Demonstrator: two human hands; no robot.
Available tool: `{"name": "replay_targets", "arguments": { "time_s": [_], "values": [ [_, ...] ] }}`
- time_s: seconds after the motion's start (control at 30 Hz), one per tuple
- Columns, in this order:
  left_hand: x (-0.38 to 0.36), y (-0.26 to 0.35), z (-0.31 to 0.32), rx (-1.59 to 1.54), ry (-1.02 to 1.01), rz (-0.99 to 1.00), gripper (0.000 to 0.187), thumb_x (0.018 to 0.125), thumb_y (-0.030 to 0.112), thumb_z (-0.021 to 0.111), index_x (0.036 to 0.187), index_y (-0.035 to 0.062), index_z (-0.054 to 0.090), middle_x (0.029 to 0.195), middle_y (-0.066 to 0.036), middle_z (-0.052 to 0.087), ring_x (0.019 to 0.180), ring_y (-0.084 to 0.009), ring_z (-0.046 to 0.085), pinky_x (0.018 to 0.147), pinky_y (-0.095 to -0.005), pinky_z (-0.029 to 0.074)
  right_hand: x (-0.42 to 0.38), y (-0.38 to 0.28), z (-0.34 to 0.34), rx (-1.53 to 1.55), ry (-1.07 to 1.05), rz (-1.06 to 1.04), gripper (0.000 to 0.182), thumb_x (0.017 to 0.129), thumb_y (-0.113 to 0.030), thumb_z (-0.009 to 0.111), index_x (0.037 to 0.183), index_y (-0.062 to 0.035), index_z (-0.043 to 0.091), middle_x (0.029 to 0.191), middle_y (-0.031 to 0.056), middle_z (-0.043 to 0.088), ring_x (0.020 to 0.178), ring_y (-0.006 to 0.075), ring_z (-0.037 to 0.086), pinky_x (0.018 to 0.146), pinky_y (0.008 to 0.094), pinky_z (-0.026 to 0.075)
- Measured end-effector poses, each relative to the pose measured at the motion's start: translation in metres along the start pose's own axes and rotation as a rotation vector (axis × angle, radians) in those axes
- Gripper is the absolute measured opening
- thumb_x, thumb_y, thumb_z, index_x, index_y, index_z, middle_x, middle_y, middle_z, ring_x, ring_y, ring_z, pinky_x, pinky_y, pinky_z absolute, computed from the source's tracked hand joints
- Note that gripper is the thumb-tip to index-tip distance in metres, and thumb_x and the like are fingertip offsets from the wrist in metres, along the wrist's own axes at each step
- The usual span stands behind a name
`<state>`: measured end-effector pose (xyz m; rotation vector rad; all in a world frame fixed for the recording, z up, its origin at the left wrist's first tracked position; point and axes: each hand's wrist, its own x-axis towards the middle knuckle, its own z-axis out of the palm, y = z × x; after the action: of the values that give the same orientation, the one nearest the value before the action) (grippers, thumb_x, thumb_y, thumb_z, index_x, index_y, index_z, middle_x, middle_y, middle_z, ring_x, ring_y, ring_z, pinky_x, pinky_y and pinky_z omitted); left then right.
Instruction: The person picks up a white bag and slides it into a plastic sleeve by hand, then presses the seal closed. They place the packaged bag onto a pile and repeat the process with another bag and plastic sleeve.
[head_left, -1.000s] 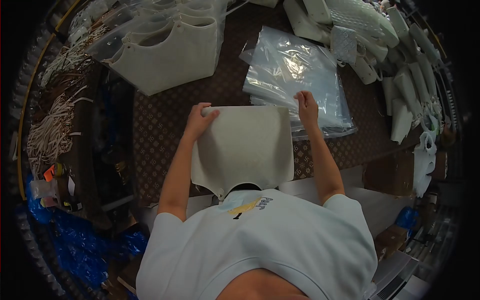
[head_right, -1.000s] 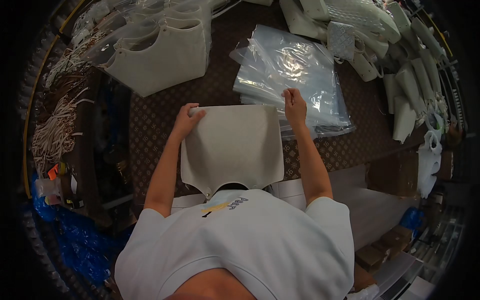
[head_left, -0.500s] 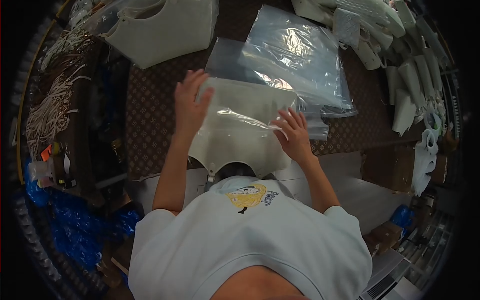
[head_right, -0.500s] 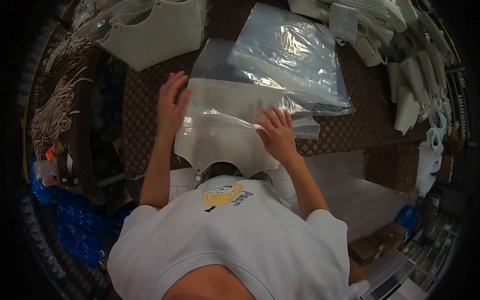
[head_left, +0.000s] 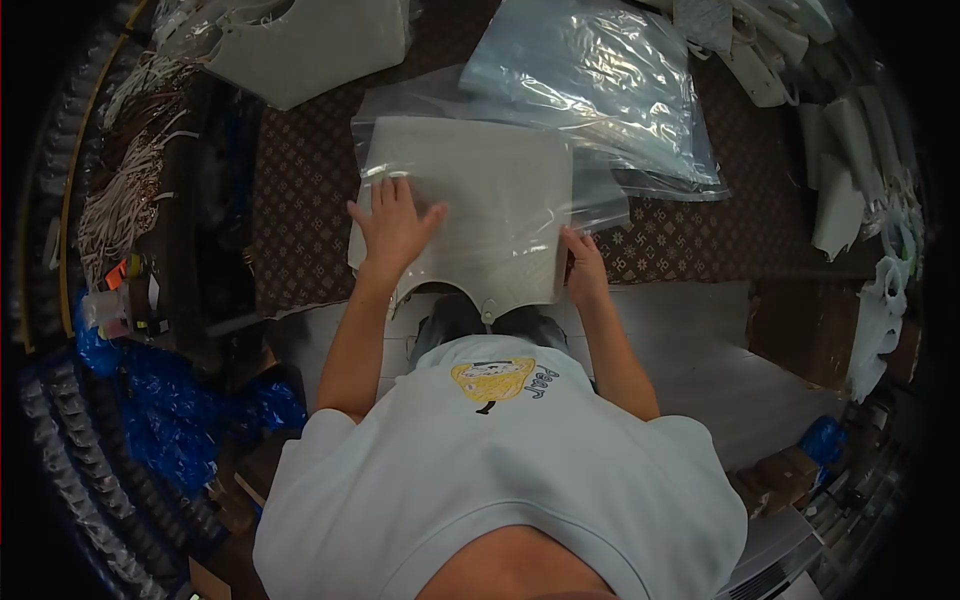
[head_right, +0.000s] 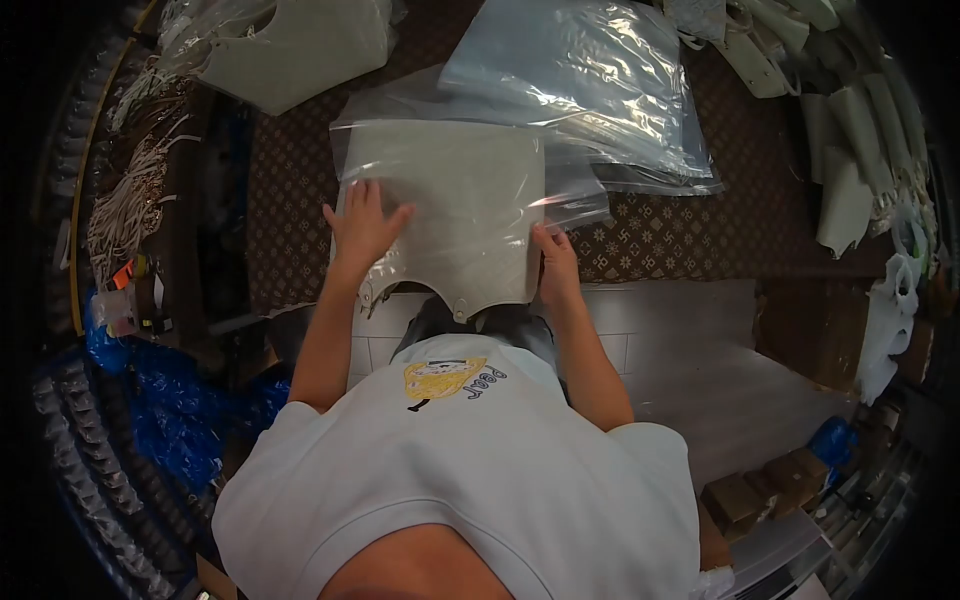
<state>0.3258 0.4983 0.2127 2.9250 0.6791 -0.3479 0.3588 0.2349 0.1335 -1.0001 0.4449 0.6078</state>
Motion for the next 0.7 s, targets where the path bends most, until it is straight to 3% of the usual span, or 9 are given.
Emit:
{"name": "replay_targets", "arguments": {
  "time_s": [0.03, 0.1, 0.3, 0.37, 0.5, 0.57, 0.6, 0.67, 0.7],
  "values": [
    [0.014, -0.005, -0.006, -0.034, 0.032, 0.032, 0.072, 0.086, 0.055, 0.042, 0.136, 0.0048, 0.029, 0.144, -0.014, 0.024, 0.133, -0.0348, 0.018, 0.097, -0.0690, 0.010, 0.002, 0.001, -0.001, 0.018, 0.021, -0.029, 0.025, 0.086, -0.027, 0.060, 0.104, -0.0099, 0.055, 0.091, -0.0004, 0.059, 0.083, 0.0117, 0.055, 0.074, 0.0281, 0.045],
    [0.059, -0.014, -0.006, -0.085, 0.372, 0.218, 0.065, 0.086, 0.052, 0.043, 0.133, 0.0075, 0.034, 0.141, -0.014, 0.030, 0.132, -0.0339, 0.021, 0.098, -0.0673, 0.011, 0.009, 0.002, -0.003, 0.028, 0.044, -0.071, 0.022, 0.087, -0.026, 0.058, 0.102, -0.0108, 0.056, 0.089, -0.0005, 0.059, 0.082, 0.0116, 0.055, 0.074, 0.0289, 0.045],
    [0.129, -0.033, 0.018, -0.373, 0.178, 0.354, 0.055, 0.087, 0.053, 0.042, 0.124, 0.0121, 0.049, 0.130, -0.013, 0.042, 0.127, -0.0323, 0.030, 0.098, -0.0658, 0.018, 0.028, 0.010, -0.005, 0.153, 0.167, -0.194, 0.013, 0.086, -0.020, 0.060, 0.093, -0.0090, 0.057, 0.084, -0.0015, 0.059, 0.075, 0.0085, 0.054, 0.070, 0.0235, 0.045],
    [0.089, -0.025, 0.000, -0.350, 0.096, 0.110, 0.052, 0.088, 0.051, 0.041, 0.116, 0.0100, 0.054, 0.127, -0.012, 0.044, 0.125, -0.0317, 0.033, 0.098, -0.0641, 0.020, 0.031, 0.010, -0.008, 0.144, 0.217, -0.313, 0.012, 0.085, -0.022, 0.062, 0.087, -0.0109, 0.058, 0.077, -0.0040, 0.058, 0.069, 0.0056, 0.052, 0.064, 0.0217, 0.044],
    [0.066, -0.036, -0.007, -0.174, -0.026, 0.042, 0.048, 0.090, 0.047, 0.041, 0.117, 0.0101, 0.052, 0.129, -0.012, 0.043, 0.126, -0.0321, 0.032, 0.099, -0.0632, 0.020, -0.008, -0.010, 0.023, -0.002, 0.321, -0.406, 0.014, 0.085, -0.025, 0.062, 0.085, -0.0118, 0.059, 0.074, -0.0048, 0.058, 0.066, 0.0046, 0.053, 0.058, 0.0207, 0.042],
    [0.076, -0.034, 0.013, -0.186, 0.427, 0.252, 0.050, 0.090, 0.047, 0.040, 0.124, 0.0117, 0.047, 0.133, -0.012, 0.040, 0.128, -0.0321, 0.030, 0.100, -0.0634, 0.016, -0.027, -0.014, 0.035, -0.012, 0.162, -0.236, 0.020, 0.086, -0.027, 0.059, 0.096, -0.0094, 0.059, 0.083, -0.0003, 0.063, 0.069, 0.0087, 0.058, 0.059, 0.0224, 0.047],
    [0.077, -0.024, 0.018, -0.196, 0.424, 0.240, 0.050, 0.090, 0.047, 0.040, 0.124, 0.0117, 0.047, 0.133, -0.012, 0.040, 0.128, -0.0321, 0.030, 0.100, -0.0634, 0.016, -0.033, -0.015, 0.040, -0.027, 0.160, -0.231, 0.020, 0.086, -0.027, 0.059, 0.096, -0.0094, 0.059, 0.083, -0.0003, 0.063, 0.069, 0.0087, 0.058, 0.059, 0.0224, 0.047],
    [0.071, 0.002, 0.027, -0.279, 0.321, 0.330, 0.053, 0.089, 0.047, 0.040, 0.130, 0.0130, 0.041, 0.138, -0.010, 0.036, 0.130, -0.0314, 0.027, 0.100, -0.0644, 0.012, -0.040, -0.009, 0.049, -0.162, -0.108, 0.111, 0.024, 0.086, -0.029, 0.059, 0.099, -0.0094, 0.059, 0.085, 0.0011, 0.064, 0.075, 0.0095, 0.061, 0.059, 0.0228, 0.048],
    [0.069, 0.007, 0.029, -0.281, 0.320, 0.320, 0.053, 0.089, 0.047, 0.040, 0.130, 0.0130, 0.041, 0.138, -0.010, 0.036, 0.130, -0.0314, 0.027, 0.100, -0.0644, 0.012, -0.040, -0.005, 0.053, -0.168, -0.111, 0.118, 0.024, 0.086, -0.029, 0.059, 0.099, -0.0094, 0.059, 0.085, 0.0011, 0.064, 0.075, 0.0095, 0.061, 0.059, 0.0228, 0.048]
  ]
}}
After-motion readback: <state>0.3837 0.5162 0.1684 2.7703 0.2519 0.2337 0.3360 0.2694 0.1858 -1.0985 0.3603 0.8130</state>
